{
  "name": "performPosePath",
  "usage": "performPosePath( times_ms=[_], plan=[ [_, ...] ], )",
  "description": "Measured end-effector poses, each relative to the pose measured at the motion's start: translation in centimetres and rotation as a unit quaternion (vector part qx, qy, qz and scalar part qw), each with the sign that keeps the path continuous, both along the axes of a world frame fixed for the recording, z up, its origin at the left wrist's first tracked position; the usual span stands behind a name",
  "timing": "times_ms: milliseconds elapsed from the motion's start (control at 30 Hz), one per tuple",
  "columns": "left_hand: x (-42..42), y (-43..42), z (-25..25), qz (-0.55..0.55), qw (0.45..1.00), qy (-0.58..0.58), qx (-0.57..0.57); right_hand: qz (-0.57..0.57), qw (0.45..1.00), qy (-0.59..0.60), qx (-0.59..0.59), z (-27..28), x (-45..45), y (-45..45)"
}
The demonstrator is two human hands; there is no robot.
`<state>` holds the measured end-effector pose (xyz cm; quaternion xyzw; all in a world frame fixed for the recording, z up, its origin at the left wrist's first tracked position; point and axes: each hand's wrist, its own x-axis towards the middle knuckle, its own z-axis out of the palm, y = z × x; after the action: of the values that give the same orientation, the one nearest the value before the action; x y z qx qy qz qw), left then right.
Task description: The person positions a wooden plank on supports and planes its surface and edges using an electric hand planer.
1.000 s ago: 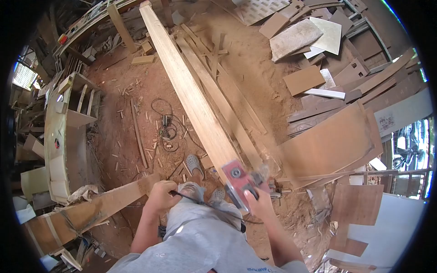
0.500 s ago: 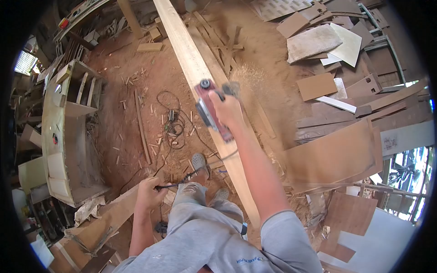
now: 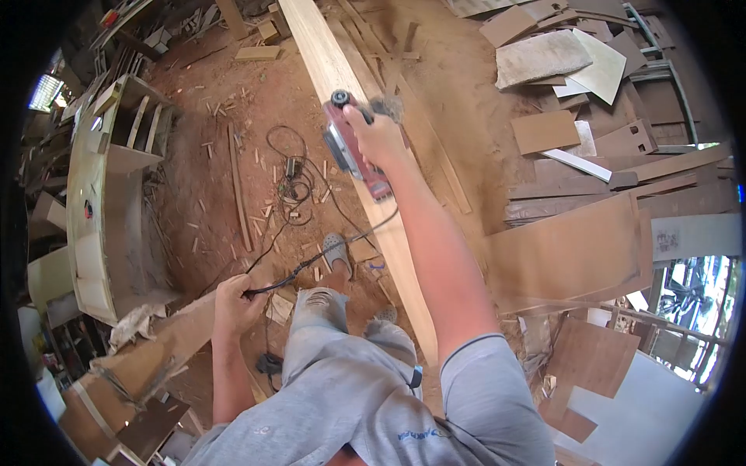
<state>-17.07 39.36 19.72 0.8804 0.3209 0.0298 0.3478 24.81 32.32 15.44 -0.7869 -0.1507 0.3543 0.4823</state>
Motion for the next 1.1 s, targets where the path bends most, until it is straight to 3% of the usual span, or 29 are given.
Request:
performPosePath(
  times_ms=[133, 233, 333, 533, 567, 600, 633, 733, 1000, 1100],
  plan=[
    [-2.0, -6.0, 0.6, 0.009, 1.000, -0.013, -0.022, 0.013, 1.000, 0.017, -0.016, 1.4, -6.9, -12.2],
    [-3.8, -11.0, -0.8, -0.025, 0.999, -0.041, -0.019, 0.020, 0.999, -0.038, -0.013, 0.5, -12.6, -23.0],
    [-5.1, -16.1, -1.1, -0.055, 0.997, -0.050, -0.024, 0.046, 0.995, -0.013, -0.090, 2.1, -18.4, -34.5],
    [-4.5, -22.2, 0.6, -0.114, 0.987, -0.084, -0.072, 0.010, 0.993, 0.034, -0.116, 4.1, -28.3, -53.1],
    [-4.6, -22.6, 1.1, -0.126, 0.987, 0.001, -0.101, -0.003, 0.991, 0.048, -0.122, 4.3, -29.3, -54.9],
    [-4.3, -23.1, 1.5, -0.136, 0.985, -0.016, -0.109, -0.020, 0.987, 0.087, -0.137, 4.9, -29.8, -56.0],
    [-3.8, -23.7, 1.9, -0.147, 0.982, -0.033, -0.116, -0.037, 0.980, 0.127, -0.152, 5.1, -29.9, -56.5],
    [-3.0, -23.7, 1.9, -0.154, 0.978, -0.062, -0.126, -0.005, 0.990, 0.019, -0.142, 4.6, -28.5, -54.0],
    [-3.1, -21.4, 3.3, -0.093, 0.995, -0.021, -0.028, 0.019, 0.995, -0.069, -0.075, 2.1, -17.0, -34.6],
    [-3.7, -22.1, 3.3, -0.062, 0.995, -0.071, -0.030, -0.006, 0.998, -0.057, -0.037, 0.9, -12.9, -28.0]
  ],
)
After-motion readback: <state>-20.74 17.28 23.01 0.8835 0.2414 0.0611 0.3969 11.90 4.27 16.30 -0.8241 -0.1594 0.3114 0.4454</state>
